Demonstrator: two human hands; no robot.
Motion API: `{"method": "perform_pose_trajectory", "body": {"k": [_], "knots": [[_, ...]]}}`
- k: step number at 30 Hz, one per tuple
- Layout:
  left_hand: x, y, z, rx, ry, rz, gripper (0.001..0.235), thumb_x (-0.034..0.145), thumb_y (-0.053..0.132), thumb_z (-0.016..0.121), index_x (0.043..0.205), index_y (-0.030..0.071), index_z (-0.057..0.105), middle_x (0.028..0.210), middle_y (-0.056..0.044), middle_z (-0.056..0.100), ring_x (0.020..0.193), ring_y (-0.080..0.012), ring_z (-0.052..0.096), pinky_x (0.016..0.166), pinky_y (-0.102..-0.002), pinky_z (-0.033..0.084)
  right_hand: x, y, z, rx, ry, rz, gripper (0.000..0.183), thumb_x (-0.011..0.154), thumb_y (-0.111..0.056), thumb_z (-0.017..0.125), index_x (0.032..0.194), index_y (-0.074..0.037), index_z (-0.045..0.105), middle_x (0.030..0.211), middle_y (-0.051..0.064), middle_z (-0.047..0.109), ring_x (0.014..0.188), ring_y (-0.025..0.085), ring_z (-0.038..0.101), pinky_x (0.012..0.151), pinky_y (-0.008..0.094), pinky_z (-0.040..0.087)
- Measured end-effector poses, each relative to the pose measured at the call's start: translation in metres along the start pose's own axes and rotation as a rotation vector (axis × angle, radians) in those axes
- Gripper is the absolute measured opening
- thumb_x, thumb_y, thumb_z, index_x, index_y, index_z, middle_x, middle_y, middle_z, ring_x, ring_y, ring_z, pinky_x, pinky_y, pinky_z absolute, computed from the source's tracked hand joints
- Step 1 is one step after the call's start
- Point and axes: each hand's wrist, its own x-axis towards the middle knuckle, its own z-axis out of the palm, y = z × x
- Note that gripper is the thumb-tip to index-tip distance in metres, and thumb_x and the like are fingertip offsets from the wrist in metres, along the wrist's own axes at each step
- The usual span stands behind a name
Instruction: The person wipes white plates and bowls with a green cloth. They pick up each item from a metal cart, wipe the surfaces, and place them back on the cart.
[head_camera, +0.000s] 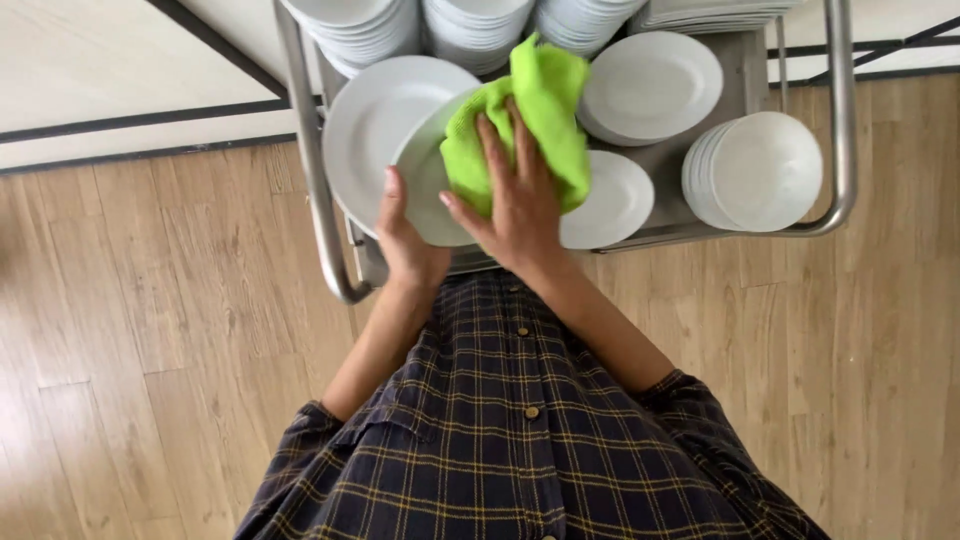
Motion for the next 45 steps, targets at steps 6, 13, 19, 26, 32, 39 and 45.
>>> {"method": "perform_pose_trajectory", "body": {"k": [6, 13, 19, 26, 32, 39, 45], "knots": [[0.021, 0.015, -0.023, -0.028, 0.076, -0.146, 0.05, 0.092, 0.051, 0.064, 0.114, 0.007, 0.072, 0.111, -0.022, 0.074, 0.095, -0.0337, 0.075, 0.09, -0.051, 0.061, -0.007, -0.046, 0.023, 0.183, -0.083, -0.255, 0.065, 0.076, -0.031, 0.073, 0.138, -0.014, 0.061, 0.15, 0.016, 0.048, 0.131, 0.038, 0.058, 0.109, 0.046, 0.048], [0.019, 0.059, -0.013, 0.036, 0.029, -0.051, 0.057, 0.09, 0.055, 0.065, 0.113, 0.004, 0.072, 0.107, -0.021, 0.074, 0.088, -0.033, 0.073, 0.083, -0.047, 0.059, -0.026, -0.005, 0.019, 0.636, -0.019, -0.251, 0.049, 0.06, -0.029, 0.081, 0.106, -0.012, 0.078, 0.097, 0.013, 0.073, 0.079, 0.029, 0.073, 0.075, 0.044, 0.061], [0.015, 0.068, -0.019, -0.118, 0.078, -0.083, 0.054, 0.091, 0.047, 0.069, 0.124, 0.005, 0.068, 0.117, -0.017, 0.07, 0.1, -0.0357, 0.07, 0.096, -0.05, 0.054, -0.004, -0.014, -0.013, 1.285, 0.376, 0.493, 0.038, 0.082, -0.022, 0.062, 0.115, -0.003, 0.064, 0.093, 0.01, 0.067, 0.079, 0.016, 0.064, 0.078, 0.035, 0.056], [0.003, 0.045, -0.023, 0.154, -0.005, 0.064, 0.042, 0.096, 0.044, 0.06, 0.119, 0.009, 0.067, 0.106, -0.016, 0.072, 0.094, -0.0263, 0.072, 0.084, -0.04, 0.057, 0.027, -0.053, 0.021, 0.31, 0.387, 0.009, 0.064, 0.085, -0.015, 0.079, 0.139, -0.002, 0.048, 0.129, 0.026, 0.046, 0.124, 0.044, 0.05, 0.108, 0.053, 0.038], [0.017, 0.049, -0.009, 0.118, 0.025, 0.028, 0.043, 0.094, 0.044, 0.063, 0.113, 0.007, 0.071, 0.099, -0.015, 0.076, 0.086, -0.0257, 0.075, 0.08, -0.041, 0.059, 0.015, -0.068, 0.016, 0.145, -0.075, -0.153, 0.068, 0.07, -0.015, 0.084, 0.134, -0.011, 0.06, 0.133, 0.023, 0.056, 0.113, 0.047, 0.062, 0.09, 0.058, 0.055], [0.043, 0.045, -0.003, 0.012, 0.115, -0.073, 0.058, 0.085, 0.046, 0.073, 0.117, -0.002, 0.072, 0.112, -0.021, 0.073, 0.096, -0.0397, 0.073, 0.095, -0.051, 0.053, 0.017, -0.049, -0.022, 0.277, -0.184, 0.019, 0.053, 0.065, -0.017, 0.084, 0.117, -0.014, 0.074, 0.115, 0.018, 0.07, 0.105, 0.043, 0.07, 0.086, 0.054, 0.058], [0.05, 0.04, 0.002, 0.029, 0.151, -0.152, 0.056, 0.088, 0.048, 0.071, 0.124, 0.006, 0.069, 0.118, -0.019, 0.07, 0.104, -0.0383, 0.069, 0.098, -0.055, 0.049, 0.035, -0.025, -0.039, 0.275, 0.25, 0.402, 0.057, 0.085, -0.015, 0.07, 0.139, -0.007, 0.052, 0.128, 0.014, 0.047, 0.11, 0.039, 0.064, 0.089, 0.06, 0.059]]}}
